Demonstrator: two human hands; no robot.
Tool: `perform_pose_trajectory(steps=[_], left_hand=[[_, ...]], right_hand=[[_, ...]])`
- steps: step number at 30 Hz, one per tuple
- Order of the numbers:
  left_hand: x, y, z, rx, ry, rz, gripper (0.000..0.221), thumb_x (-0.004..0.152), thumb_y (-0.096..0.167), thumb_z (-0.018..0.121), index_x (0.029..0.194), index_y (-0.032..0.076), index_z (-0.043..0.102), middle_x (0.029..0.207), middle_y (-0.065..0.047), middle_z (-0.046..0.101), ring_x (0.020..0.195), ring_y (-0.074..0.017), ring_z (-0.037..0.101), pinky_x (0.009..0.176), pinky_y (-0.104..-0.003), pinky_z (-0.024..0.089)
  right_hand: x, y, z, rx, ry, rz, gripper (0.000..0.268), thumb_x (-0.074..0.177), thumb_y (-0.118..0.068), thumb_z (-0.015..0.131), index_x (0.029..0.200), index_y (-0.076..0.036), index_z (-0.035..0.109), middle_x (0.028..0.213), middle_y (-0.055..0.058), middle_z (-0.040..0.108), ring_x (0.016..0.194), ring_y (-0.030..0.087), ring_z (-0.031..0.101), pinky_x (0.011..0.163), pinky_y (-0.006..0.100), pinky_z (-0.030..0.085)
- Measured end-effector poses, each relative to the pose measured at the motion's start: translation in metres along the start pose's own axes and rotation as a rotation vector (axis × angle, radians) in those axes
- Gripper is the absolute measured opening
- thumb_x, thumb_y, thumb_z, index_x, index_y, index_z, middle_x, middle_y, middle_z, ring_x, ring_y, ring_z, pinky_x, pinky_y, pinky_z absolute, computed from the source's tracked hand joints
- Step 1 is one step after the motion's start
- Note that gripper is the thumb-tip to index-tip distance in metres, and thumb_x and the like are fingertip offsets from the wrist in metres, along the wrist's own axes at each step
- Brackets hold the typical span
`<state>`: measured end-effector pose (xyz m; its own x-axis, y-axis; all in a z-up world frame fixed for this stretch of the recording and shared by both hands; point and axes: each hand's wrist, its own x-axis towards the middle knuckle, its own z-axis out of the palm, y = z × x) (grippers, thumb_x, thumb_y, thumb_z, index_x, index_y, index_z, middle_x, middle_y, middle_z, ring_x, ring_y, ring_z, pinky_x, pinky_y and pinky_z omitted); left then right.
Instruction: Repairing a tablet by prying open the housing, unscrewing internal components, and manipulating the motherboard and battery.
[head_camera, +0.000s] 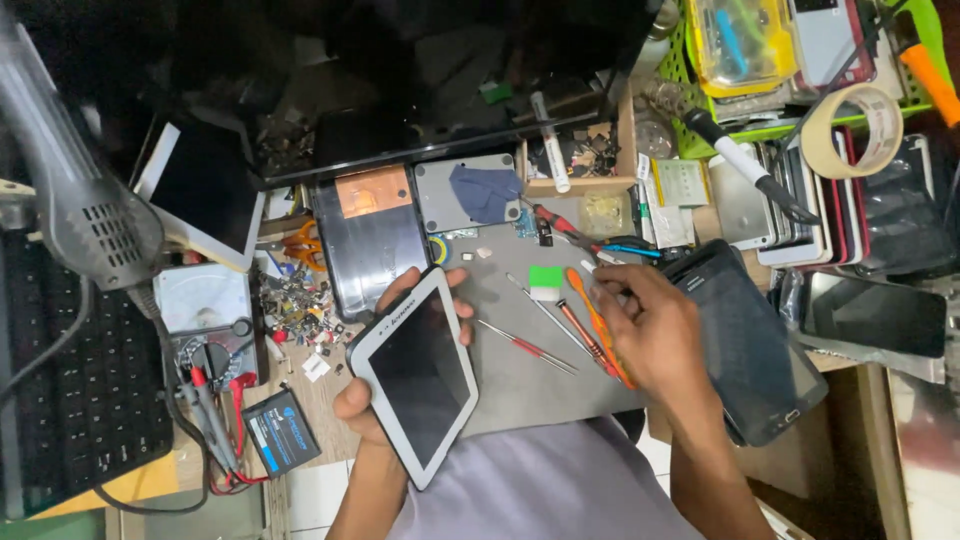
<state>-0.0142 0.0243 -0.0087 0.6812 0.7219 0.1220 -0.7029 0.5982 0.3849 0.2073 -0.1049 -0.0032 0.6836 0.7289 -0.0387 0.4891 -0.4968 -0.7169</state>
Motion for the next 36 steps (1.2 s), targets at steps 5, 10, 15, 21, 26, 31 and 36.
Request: perform_pose_trajectory(steps=[5, 10, 15, 21, 26, 31, 36], left_hand=[[0.0, 0.003, -0.001, 0.009, 0.009, 0.004, 0.094, 0.082, 0.043, 0.088, 0.152, 0.002, 0.04, 0.154, -0.039, 0.037, 0.121, -0.0386, 0.053, 0.097, -0.044, 0.045], [-0.009, 0.003, 0.002, 0.059, 0.011, 0.048, 0.092, 0.084, 0.045, 0.085, 0.152, 0.002, 0.039, 0.153, -0.038, 0.038, 0.119, -0.0361, 0.054, 0.093, -0.041, 0.044], [-0.015, 0.008, -0.001, 0.102, -0.002, 0.063, 0.094, 0.085, 0.047, 0.083, 0.151, 0.0, 0.036, 0.154, -0.037, 0.037, 0.121, -0.0342, 0.054, 0.096, -0.039, 0.046], [-0.014, 0.009, -0.004, 0.145, 0.022, 0.042, 0.099, 0.083, 0.051, 0.084, 0.152, -0.001, 0.035, 0.153, -0.036, 0.039, 0.119, -0.0293, 0.057, 0.093, -0.035, 0.046], [-0.014, 0.01, -0.007, 0.241, -0.005, 0.052, 0.097, 0.086, 0.058, 0.078, 0.152, 0.001, 0.036, 0.152, -0.034, 0.042, 0.119, -0.0249, 0.056, 0.092, -0.032, 0.045], [-0.013, 0.013, -0.01, 0.272, 0.006, 0.052, 0.098, 0.084, 0.059, 0.077, 0.15, -0.002, 0.037, 0.15, -0.031, 0.046, 0.118, -0.0241, 0.058, 0.09, -0.032, 0.047], [-0.013, 0.012, -0.01, 0.247, -0.011, 0.055, 0.097, 0.085, 0.058, 0.077, 0.151, -0.001, 0.038, 0.15, -0.032, 0.046, 0.119, -0.0242, 0.058, 0.092, -0.031, 0.046]], right_hand=[[0.022, -0.019, 0.015, -0.189, -0.158, -0.13, 0.033, 0.089, -0.022, 0.069, 0.122, -0.02, 0.068, 0.115, -0.002, 0.067, 0.078, 0.022, 0.063, 0.076, 0.041, 0.05], [0.064, -0.058, 0.05, -0.31, -0.217, -0.4, 0.059, 0.08, -0.012, 0.077, 0.135, -0.014, 0.056, 0.146, 0.004, 0.056, 0.118, 0.037, 0.063, 0.074, 0.057, 0.056], [0.1, -0.083, 0.07, -0.445, -0.405, -0.32, 0.047, 0.078, -0.007, 0.072, 0.116, -0.012, 0.046, 0.17, 0.011, 0.025, 0.108, 0.055, 0.061, 0.069, 0.067, 0.049], [0.121, -0.076, 0.09, -0.445, -0.462, -0.312, 0.05, 0.078, -0.004, 0.072, 0.116, -0.014, 0.042, 0.129, 0.01, 0.053, 0.094, 0.043, 0.063, 0.062, 0.057, 0.047], [0.121, -0.076, 0.081, -0.323, -0.45, -0.324, 0.043, 0.075, -0.005, 0.072, 0.11, -0.013, 0.047, 0.123, 0.009, 0.056, 0.098, 0.037, 0.06, 0.069, 0.05, 0.045], [0.126, -0.069, 0.078, -0.276, -0.493, -0.318, 0.049, 0.065, -0.008, 0.076, 0.106, -0.015, 0.05, 0.121, 0.007, 0.057, 0.107, 0.031, 0.059, 0.082, 0.042, 0.044], [0.125, -0.081, 0.075, -0.275, -0.413, -0.303, 0.045, 0.067, -0.015, 0.072, 0.107, -0.014, 0.053, 0.119, 0.006, 0.061, 0.096, 0.034, 0.061, 0.073, 0.045, 0.043]])
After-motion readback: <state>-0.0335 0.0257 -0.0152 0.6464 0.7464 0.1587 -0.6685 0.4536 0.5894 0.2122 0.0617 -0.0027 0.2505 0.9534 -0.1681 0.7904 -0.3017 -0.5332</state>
